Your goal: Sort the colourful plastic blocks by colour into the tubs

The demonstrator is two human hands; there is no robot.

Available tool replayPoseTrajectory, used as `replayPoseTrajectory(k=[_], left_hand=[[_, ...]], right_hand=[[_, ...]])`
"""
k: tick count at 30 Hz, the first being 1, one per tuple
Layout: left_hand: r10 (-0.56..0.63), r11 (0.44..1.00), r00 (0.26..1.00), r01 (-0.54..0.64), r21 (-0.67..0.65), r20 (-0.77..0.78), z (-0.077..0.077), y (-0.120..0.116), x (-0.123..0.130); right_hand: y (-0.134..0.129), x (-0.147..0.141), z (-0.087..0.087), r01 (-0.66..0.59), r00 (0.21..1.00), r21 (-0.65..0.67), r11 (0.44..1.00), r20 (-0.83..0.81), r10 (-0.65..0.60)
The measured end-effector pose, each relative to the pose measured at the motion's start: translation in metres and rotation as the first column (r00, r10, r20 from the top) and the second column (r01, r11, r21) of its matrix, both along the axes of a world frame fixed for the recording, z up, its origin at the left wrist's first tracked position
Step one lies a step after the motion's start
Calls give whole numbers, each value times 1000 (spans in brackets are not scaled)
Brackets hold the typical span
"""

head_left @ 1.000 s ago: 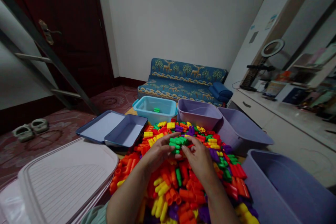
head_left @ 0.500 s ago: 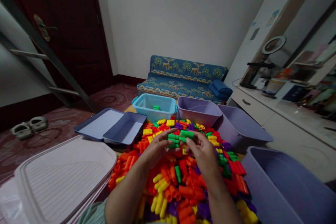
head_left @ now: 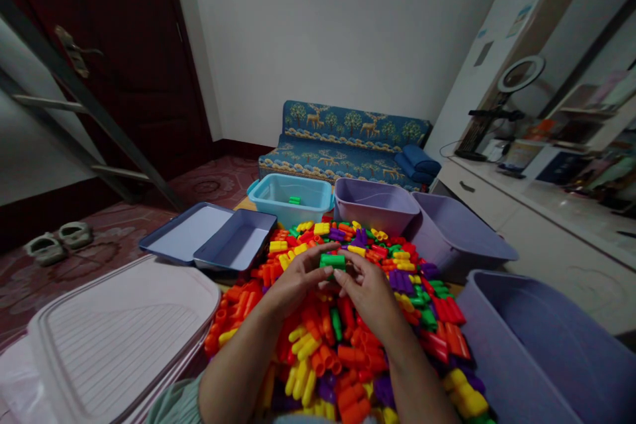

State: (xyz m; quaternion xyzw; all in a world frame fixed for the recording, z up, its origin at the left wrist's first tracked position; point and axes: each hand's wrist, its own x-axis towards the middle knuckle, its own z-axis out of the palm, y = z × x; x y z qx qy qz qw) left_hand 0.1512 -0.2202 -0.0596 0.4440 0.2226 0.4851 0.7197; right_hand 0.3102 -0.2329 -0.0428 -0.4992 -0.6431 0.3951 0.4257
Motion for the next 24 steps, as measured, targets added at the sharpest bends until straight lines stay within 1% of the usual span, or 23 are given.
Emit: replayPoseTrajectory(k=[5,13,18,24], left_hand=[[16,1000,1000,-16,-5,-17,2,-1,0],[19,1000,1000,-19,-14,3,2,-1,0],[27,1000,1000,-27,-13,9,0,0,0],[16,999,1000,-15,-29,21,4,-2,0]], right_hand=[[0,-1,0,-5,999,13,1000,32,4],[-1,0,-1,14,996,22,1000,83,-16],[-2,0,2,13,996,12,1000,93,-14],[-4,-1,4,-2,998,13,1000,61,1]])
